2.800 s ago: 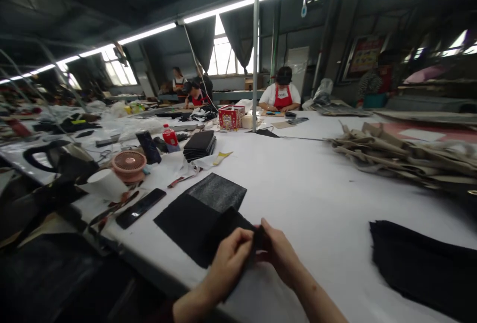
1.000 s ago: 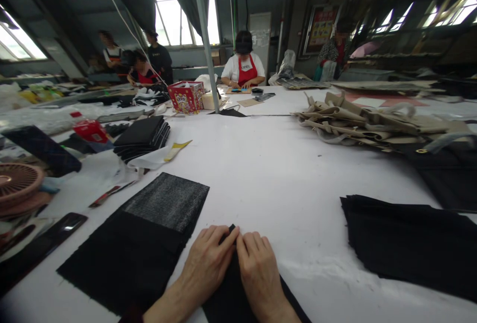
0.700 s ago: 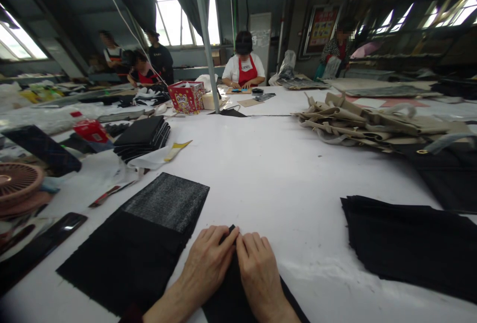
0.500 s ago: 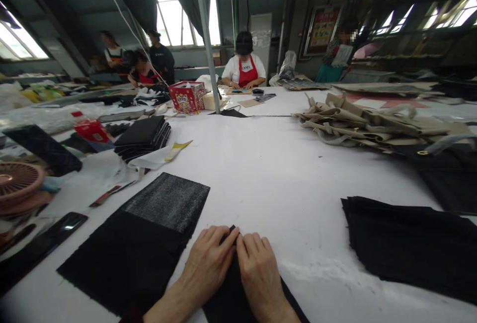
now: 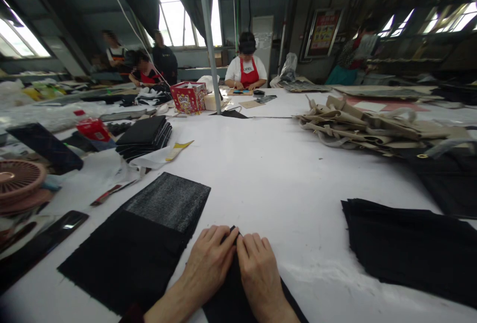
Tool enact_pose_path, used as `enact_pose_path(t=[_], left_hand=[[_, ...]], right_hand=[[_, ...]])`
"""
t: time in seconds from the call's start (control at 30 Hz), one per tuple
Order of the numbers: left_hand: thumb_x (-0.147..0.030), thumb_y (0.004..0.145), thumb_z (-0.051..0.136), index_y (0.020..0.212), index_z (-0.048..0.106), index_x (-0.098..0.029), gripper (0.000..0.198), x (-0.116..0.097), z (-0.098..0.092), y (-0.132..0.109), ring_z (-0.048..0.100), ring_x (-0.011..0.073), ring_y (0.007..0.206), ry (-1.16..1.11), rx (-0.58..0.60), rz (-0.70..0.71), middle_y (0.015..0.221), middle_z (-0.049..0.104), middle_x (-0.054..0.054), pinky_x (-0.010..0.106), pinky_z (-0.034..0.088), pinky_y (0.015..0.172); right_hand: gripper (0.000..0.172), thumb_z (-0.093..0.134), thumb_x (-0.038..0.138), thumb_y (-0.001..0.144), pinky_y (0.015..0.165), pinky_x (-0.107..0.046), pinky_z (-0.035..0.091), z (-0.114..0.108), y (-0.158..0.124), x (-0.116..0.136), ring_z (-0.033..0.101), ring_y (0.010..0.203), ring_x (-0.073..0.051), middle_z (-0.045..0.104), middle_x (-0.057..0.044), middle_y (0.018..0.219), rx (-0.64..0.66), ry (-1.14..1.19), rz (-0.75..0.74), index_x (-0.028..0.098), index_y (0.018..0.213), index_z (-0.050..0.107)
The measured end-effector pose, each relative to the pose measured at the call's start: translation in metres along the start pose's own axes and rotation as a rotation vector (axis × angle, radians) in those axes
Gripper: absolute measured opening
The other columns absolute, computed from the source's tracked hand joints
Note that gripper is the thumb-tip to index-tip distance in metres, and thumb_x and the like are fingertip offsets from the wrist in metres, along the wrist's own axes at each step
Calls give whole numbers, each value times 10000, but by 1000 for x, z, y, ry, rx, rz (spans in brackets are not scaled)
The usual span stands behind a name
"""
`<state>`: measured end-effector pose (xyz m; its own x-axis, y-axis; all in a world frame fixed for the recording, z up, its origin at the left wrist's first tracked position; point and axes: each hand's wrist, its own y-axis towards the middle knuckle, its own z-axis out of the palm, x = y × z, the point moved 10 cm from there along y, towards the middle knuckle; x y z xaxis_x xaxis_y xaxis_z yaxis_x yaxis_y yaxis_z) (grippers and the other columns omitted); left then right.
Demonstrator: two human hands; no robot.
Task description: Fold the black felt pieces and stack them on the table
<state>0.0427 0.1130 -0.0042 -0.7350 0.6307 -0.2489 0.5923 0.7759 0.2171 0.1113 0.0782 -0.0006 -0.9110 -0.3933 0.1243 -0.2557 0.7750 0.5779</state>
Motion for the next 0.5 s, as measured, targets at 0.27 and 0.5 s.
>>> enact_pose_path(t=[0.27, 0.5], left_hand=[[-141, 937, 438, 1279, 554, -166, 362, -1, -5, 0, 574, 235, 972, 98, -117, 48, 1113, 623, 94, 406, 478, 868], [-99, 824, 447, 1198, 626, -201, 427, -17, -12, -12, 580, 208, 1092, 309, -420, 454, 1178, 674, 18, 318, 447, 924]], right_hand=[[250, 390, 38, 926, 714, -350, 355, -2, 1, -2, 473, 769, -206, 551, -52, 826, -19, -21, 39, 135, 1002, 607], [287, 345, 106, 951, 632, -332, 317, -16, 3, 2, 468, 663, -188, 539, -41, 725, -275, -153, 9, 149, 865, 615]])
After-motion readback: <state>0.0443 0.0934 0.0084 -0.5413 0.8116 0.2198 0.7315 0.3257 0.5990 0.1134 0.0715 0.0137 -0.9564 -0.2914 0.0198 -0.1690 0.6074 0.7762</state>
